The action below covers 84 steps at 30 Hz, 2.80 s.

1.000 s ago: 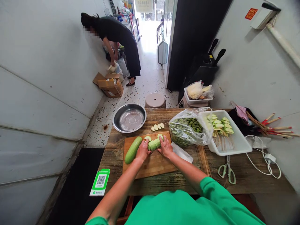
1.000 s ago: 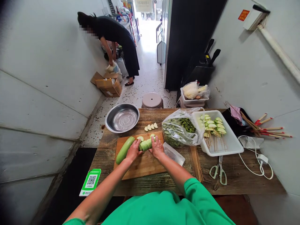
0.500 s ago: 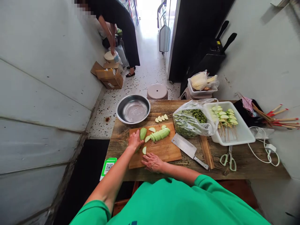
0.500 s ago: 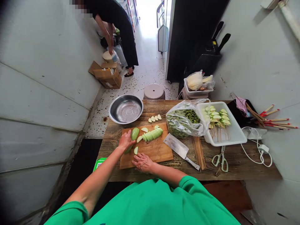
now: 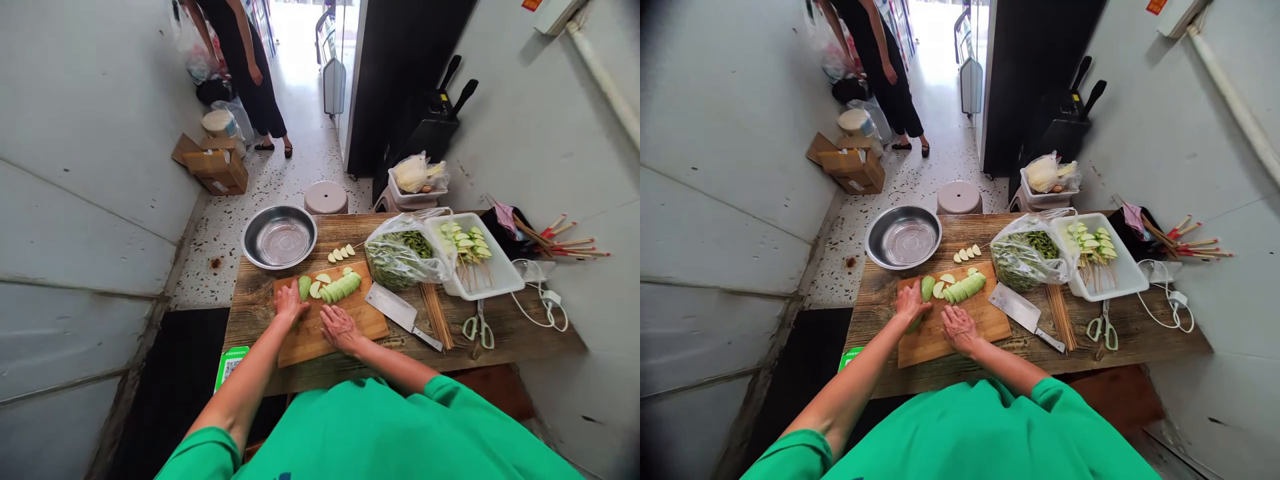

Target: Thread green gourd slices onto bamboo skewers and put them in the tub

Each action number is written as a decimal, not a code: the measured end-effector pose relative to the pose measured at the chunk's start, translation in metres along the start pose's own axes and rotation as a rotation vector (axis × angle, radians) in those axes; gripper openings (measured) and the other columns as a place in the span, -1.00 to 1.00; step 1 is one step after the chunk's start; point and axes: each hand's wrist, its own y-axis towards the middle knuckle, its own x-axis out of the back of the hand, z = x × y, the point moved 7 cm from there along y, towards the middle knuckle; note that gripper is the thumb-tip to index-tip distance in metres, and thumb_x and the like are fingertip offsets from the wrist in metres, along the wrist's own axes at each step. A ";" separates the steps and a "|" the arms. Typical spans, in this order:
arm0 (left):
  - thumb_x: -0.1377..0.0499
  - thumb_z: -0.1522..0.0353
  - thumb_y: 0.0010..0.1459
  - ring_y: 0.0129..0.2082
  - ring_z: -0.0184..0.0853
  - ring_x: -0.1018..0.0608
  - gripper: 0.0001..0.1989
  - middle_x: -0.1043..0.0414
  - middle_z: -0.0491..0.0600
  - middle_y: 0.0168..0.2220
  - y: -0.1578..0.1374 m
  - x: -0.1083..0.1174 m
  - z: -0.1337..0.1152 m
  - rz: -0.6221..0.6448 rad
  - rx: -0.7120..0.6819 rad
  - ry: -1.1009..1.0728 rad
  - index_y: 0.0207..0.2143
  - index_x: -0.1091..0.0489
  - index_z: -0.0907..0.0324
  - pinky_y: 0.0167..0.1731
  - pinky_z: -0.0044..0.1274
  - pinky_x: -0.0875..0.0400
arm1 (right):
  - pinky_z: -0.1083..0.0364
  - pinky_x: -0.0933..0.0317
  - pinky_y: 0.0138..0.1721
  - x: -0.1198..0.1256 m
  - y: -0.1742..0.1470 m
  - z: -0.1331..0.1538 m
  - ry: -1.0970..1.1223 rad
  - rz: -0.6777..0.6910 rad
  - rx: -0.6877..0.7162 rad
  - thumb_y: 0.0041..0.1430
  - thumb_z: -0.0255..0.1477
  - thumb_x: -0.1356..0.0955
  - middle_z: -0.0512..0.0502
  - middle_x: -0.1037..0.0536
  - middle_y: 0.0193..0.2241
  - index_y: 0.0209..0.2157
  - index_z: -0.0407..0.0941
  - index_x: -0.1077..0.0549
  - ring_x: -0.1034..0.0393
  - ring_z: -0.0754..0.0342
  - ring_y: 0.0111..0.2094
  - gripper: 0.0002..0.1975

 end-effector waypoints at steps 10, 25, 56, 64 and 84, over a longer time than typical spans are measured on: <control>-0.19 0.11 -0.20 -0.17 -0.03 -0.41 -0.10 -0.31 0.22 -0.19 -0.030 -0.009 0.022 -0.026 0.033 -0.097 0.15 0.07 0.31 -0.25 -0.37 -0.25 | -0.11 -0.02 -0.01 0.015 -0.194 -0.186 -0.225 -0.107 -0.815 0.01 -0.46 -0.23 -0.38 -0.25 0.04 0.14 -0.27 -0.12 -0.09 -0.22 0.04 -0.40; -0.09 0.30 -0.01 -0.04 -0.14 -0.29 -0.32 -0.21 0.11 -0.03 -0.099 -0.050 -0.060 -0.056 -0.629 -0.043 0.19 0.03 0.12 -0.07 -0.34 -0.18 | 0.16 -0.21 -0.19 0.038 -0.194 -0.177 0.053 -0.213 -0.570 0.18 -0.43 -0.15 -0.12 -0.47 -0.11 0.04 -0.11 -0.30 -0.35 0.06 -0.15 -0.61; 0.12 0.47 0.18 0.02 -0.22 -0.32 -0.72 -0.32 0.14 -0.07 -0.092 -0.058 -0.149 0.116 -1.102 0.129 -0.23 -0.37 0.27 -0.06 -0.39 -0.37 | 0.11 -0.27 -0.49 0.074 -0.148 -0.084 -0.051 0.265 -0.402 0.15 -0.58 -0.11 -0.26 -0.51 -0.43 -0.16 -0.22 -0.29 -0.47 -0.05 -0.41 -0.75; 0.08 0.43 0.18 0.05 -0.22 -0.28 -0.73 -0.34 0.11 -0.11 -0.090 -0.058 -0.149 0.167 -1.123 0.101 -0.20 -0.38 0.24 -0.03 -0.37 -0.33 | 0.10 -0.28 -0.49 0.075 -0.145 -0.087 -0.040 0.264 -0.397 0.14 -0.57 -0.13 -0.28 -0.52 -0.42 -0.12 -0.23 -0.27 -0.47 -0.05 -0.41 -0.73; 0.14 0.46 0.19 0.08 -0.23 -0.29 -0.65 -0.27 0.13 0.04 -0.084 -0.058 -0.149 0.201 -1.032 0.006 -0.03 -0.28 0.24 0.02 -0.35 -0.29 | 0.10 -0.32 -0.40 0.072 -0.144 -0.099 0.077 0.330 -0.373 0.13 -0.59 -0.17 -0.24 -0.55 -0.41 -0.17 -0.23 -0.28 -0.48 -0.05 -0.36 -0.78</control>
